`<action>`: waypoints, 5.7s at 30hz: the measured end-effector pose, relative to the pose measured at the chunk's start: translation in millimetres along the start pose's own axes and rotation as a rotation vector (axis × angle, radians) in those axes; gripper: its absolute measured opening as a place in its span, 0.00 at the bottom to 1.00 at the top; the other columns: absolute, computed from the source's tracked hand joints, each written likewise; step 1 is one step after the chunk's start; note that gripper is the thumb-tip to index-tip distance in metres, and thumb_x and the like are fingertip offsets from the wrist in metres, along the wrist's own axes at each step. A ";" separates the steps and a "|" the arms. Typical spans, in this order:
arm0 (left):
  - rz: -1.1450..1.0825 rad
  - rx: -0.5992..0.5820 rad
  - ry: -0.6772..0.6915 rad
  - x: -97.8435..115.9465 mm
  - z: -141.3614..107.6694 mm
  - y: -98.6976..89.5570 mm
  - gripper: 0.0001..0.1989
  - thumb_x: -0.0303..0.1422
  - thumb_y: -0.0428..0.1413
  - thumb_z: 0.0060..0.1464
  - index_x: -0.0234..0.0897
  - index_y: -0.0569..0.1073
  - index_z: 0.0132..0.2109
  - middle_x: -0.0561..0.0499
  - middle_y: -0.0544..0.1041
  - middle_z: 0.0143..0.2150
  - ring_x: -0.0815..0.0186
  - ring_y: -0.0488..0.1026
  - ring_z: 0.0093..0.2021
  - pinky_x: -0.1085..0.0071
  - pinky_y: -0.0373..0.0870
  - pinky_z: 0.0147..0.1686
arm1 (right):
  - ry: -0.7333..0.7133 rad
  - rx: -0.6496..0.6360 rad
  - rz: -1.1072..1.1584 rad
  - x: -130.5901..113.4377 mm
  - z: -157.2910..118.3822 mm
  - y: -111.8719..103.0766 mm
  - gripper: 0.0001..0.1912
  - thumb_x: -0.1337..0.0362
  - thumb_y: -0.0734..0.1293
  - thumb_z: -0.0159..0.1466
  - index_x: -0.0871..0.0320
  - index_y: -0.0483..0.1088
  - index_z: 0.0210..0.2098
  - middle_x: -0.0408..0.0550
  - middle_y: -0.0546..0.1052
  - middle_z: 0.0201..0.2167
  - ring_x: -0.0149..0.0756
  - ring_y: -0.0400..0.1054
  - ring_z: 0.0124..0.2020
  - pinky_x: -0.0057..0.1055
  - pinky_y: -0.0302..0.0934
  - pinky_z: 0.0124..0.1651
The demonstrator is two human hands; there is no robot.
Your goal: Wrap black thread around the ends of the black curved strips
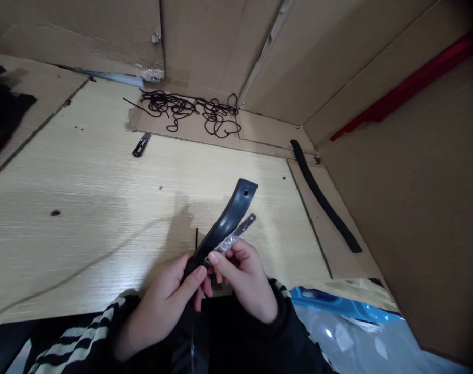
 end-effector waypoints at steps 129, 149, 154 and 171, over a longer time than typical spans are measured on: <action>-0.146 -0.074 -0.053 -9.3 -8.3 4.2 0.16 0.44 0.49 0.62 0.34 0.71 0.40 0.54 0.73 0.26 0.75 0.64 0.19 0.76 0.61 0.23 | -0.812 0.465 -0.403 -68.9 -36.8 -24.5 0.21 0.78 0.68 0.57 0.52 0.66 0.46 0.41 0.72 0.29 0.27 0.66 0.19 0.24 0.59 0.16; -0.186 -0.033 -0.049 -7.0 -10.4 -1.2 0.16 0.44 0.52 0.60 0.34 0.72 0.40 0.51 0.76 0.28 0.74 0.66 0.19 0.75 0.63 0.23 | -0.684 0.558 -0.169 -74.4 -24.5 -76.0 0.11 0.66 0.65 0.63 0.51 0.68 0.45 0.34 0.57 0.17 0.25 0.46 0.12 0.25 0.49 0.15; -0.249 -0.031 -0.046 -6.1 -8.8 0.4 0.17 0.46 0.53 0.59 0.34 0.73 0.40 0.50 0.77 0.27 0.76 0.64 0.18 0.77 0.61 0.21 | -0.566 0.540 -0.162 -55.0 -38.4 -71.4 0.09 0.69 0.66 0.63 0.52 0.70 0.43 0.37 0.66 0.18 0.27 0.56 0.14 0.23 0.51 0.15; -0.679 -0.253 -0.212 -11.4 -12.4 23.6 0.21 0.51 0.49 0.58 0.36 0.73 0.38 0.56 0.68 0.18 0.77 0.53 0.14 0.76 0.48 0.17 | -0.625 0.594 -0.092 -53.7 -59.3 -61.2 0.06 0.70 0.70 0.60 0.56 0.72 0.37 0.40 0.74 0.21 0.31 0.72 0.21 0.26 0.67 0.24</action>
Point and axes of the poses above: each hand's wrist, its own z-axis towards the middle knuckle, its own y-axis out of the palm, x = y × z, the point moved 9 cm from there along z, towards the middle knuckle
